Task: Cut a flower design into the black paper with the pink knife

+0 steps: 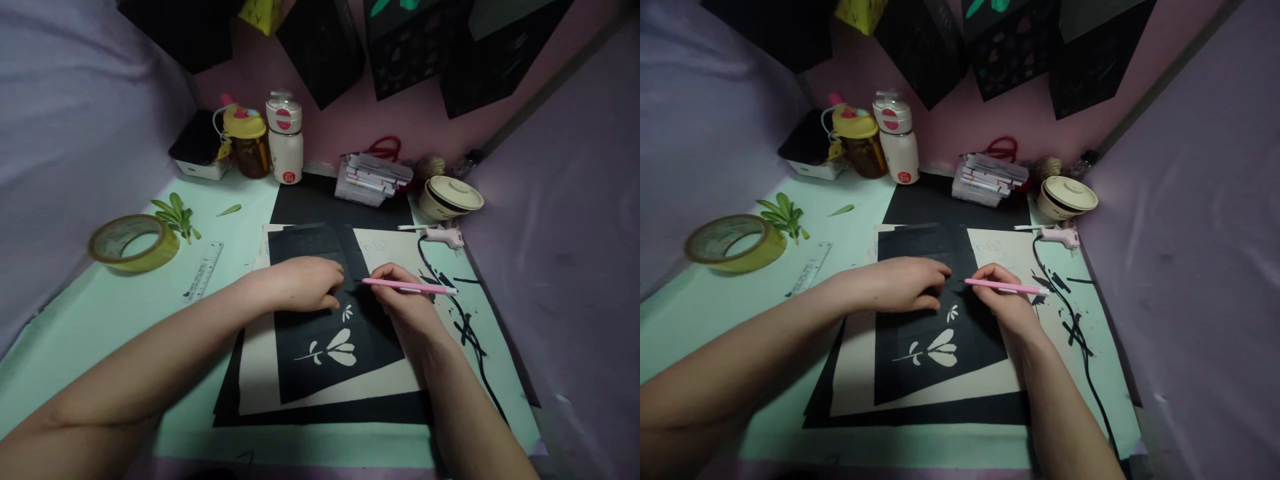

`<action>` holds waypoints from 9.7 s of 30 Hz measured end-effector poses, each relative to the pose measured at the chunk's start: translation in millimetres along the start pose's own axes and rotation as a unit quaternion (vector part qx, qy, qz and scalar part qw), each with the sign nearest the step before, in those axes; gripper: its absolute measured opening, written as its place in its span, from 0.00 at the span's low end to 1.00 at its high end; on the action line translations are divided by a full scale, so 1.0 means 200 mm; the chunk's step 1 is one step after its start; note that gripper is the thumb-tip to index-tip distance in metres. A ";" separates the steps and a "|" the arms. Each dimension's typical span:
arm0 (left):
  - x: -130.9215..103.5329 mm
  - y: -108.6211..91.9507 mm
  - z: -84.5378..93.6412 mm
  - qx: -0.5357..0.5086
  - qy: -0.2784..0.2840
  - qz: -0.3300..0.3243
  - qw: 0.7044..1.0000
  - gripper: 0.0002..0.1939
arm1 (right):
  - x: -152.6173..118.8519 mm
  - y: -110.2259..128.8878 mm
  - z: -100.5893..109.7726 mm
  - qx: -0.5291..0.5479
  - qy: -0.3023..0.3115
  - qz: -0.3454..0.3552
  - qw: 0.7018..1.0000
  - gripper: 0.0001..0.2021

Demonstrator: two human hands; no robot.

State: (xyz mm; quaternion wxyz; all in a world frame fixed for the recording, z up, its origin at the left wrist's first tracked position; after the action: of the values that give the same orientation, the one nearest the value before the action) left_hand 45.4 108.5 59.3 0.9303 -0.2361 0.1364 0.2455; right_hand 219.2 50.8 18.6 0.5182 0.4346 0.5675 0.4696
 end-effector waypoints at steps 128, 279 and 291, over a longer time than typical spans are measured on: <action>0.15 0.15 -0.14 -0.091 0.040 -0.108 0.989 0.41 | 0.08 -0.01 -0.09 -0.273 0.170 -0.015 0.947 0.05; 0.11 0.05 -0.14 0.002 0.064 0.078 0.995 0.54 | 0.03 -0.03 -0.04 -0.303 0.101 0.051 0.946 0.05; 0.07 -0.02 -0.13 0.065 0.038 0.165 0.983 0.54 | 0.04 -0.01 -0.04 -0.346 0.101 0.083 0.929 0.07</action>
State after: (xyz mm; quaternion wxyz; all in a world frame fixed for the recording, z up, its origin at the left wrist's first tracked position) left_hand 56.0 97.0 33.6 0.8846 -0.1584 0.2240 0.3770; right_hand 210.0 57.8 15.4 0.5356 0.2242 0.3808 0.7197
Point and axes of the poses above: each hand's wrist, its own x-axis towards the middle knuckle, its own z-axis out of the back of the hand, y = z × x, the point moved 4 cm from there along x, towards the middle knuckle, and after that the axes turned 9 degrees about y, right-handed, at the moved point
